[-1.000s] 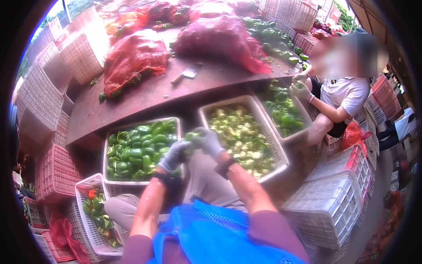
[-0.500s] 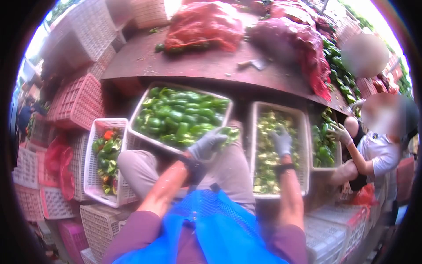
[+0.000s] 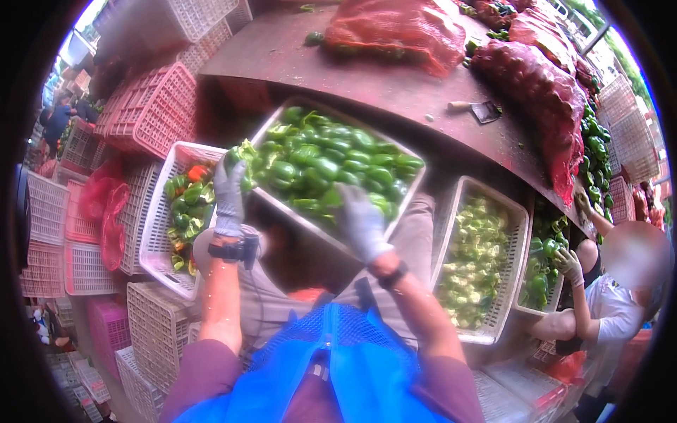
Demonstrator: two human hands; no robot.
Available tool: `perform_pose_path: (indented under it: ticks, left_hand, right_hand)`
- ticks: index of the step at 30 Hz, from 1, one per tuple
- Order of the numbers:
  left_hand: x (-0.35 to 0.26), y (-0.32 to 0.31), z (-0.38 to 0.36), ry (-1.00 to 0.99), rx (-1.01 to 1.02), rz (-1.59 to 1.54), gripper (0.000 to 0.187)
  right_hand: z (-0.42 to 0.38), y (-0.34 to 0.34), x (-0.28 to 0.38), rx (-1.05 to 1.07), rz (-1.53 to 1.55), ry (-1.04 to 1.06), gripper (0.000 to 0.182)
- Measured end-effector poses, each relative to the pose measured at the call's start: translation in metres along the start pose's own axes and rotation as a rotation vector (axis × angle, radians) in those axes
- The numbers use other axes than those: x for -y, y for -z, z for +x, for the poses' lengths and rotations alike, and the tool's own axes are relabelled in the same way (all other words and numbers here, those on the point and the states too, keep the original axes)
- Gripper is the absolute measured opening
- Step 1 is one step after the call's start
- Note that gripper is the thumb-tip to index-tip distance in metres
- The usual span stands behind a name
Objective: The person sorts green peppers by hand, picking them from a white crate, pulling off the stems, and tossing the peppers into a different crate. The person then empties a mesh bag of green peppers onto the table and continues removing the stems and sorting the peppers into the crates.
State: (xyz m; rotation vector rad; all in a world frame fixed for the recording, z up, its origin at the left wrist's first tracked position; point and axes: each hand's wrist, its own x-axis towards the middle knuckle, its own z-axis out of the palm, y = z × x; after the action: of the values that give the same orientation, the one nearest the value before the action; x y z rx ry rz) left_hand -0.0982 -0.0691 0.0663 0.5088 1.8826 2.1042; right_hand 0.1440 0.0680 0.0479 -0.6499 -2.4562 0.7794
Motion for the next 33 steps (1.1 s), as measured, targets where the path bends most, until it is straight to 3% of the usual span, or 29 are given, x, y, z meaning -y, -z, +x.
perform_pose_path:
  ticks: [1,3,6,7,9,10,11,14,16,17,18,19,20,22,25,26,28,29,31,33]
  left_hand:
    - [-0.001,0.001,0.0,0.037,-0.018,0.018,0.035]
    - [-0.006,0.002,-0.004,0.123,-0.032,0.027,0.036]
    - [0.025,0.017,0.021,0.015,-0.091,0.088,0.039]
    - [0.025,0.026,0.028,0.188,-0.07,0.051,0.042]
    - [0.058,0.036,0.06,0.042,-0.15,0.289,0.049]
    - [0.073,0.043,0.076,-0.022,-0.161,0.432,0.051]
    - [0.077,0.043,0.089,0.024,-0.154,0.526,0.056]
    - [0.083,0.025,0.12,0.088,-0.056,0.879,0.062]
    - [0.098,0.01,0.135,-0.149,-0.008,1.127,0.066]
    - [0.101,0.004,0.142,-0.15,0.088,1.263,0.067]
    - [0.104,-0.007,0.151,-0.17,0.184,1.384,0.068]
    - [0.118,-0.011,0.153,-0.235,0.305,1.486,0.071]
    - [0.174,-0.002,0.148,-0.407,0.274,1.565,0.073]
    - [0.188,-0.005,0.146,-0.315,0.318,1.58,0.075]
    - [0.189,-0.002,0.149,-0.241,0.404,1.591,0.077]
    - [0.187,-0.002,0.151,-0.231,0.424,1.594,0.077]
    - [0.189,-0.002,0.152,-0.228,0.429,1.604,0.078]
    - [0.19,-0.001,0.153,-0.218,0.443,1.593,0.078]
    - [0.183,-0.002,0.154,-0.223,0.466,1.588,0.077]
    - [0.185,0.002,0.154,-0.281,0.465,1.593,0.076]
  right_hand:
    - [0.011,-0.015,0.011,0.155,-0.01,-0.05,0.046]
    - [0.011,-0.067,-0.019,0.19,-0.313,0.171,0.045]
    - [0.016,-0.094,-0.048,0.388,-0.473,0.257,0.053]
    - [0.022,-0.091,-0.042,0.361,-0.393,0.23,0.054]
    - [0.027,-0.1,-0.042,0.289,-0.302,0.18,0.063]
    - [0.025,-0.106,-0.047,0.392,-0.376,0.146,0.066]
    - [0.025,-0.111,-0.047,0.394,-0.396,0.148,0.068]
    - [0.019,-0.126,-0.049,0.363,-0.432,0.146,0.07]
    - [0.022,-0.131,-0.053,0.384,-0.422,0.111,0.069]
    - [0.018,-0.139,-0.061,0.326,-0.446,0.144,0.067]
    - [0.034,-0.121,-0.041,0.504,-0.416,0.047,0.065]
    - [0.034,-0.124,-0.05,0.438,-0.391,0.09,0.065]
    - [0.023,-0.127,-0.057,0.373,-0.366,0.136,0.065]
    - [0.02,-0.126,-0.06,0.371,-0.412,0.161,0.066]
    - [0.036,-0.088,-0.043,0.456,-0.187,0.129,0.065]
    - [0.044,-0.068,-0.033,0.411,-0.222,0.209,0.052]
    - [0.069,-0.03,-0.025,0.711,-0.155,0.034,0.035]
    - [0.084,-0.014,-0.033,0.402,-0.09,0.19,0.025]
    - [0.137,-0.001,-0.08,0.145,-0.187,0.318,0.025]
    - [0.212,0.018,-0.116,0.045,-0.113,0.09,0.032]
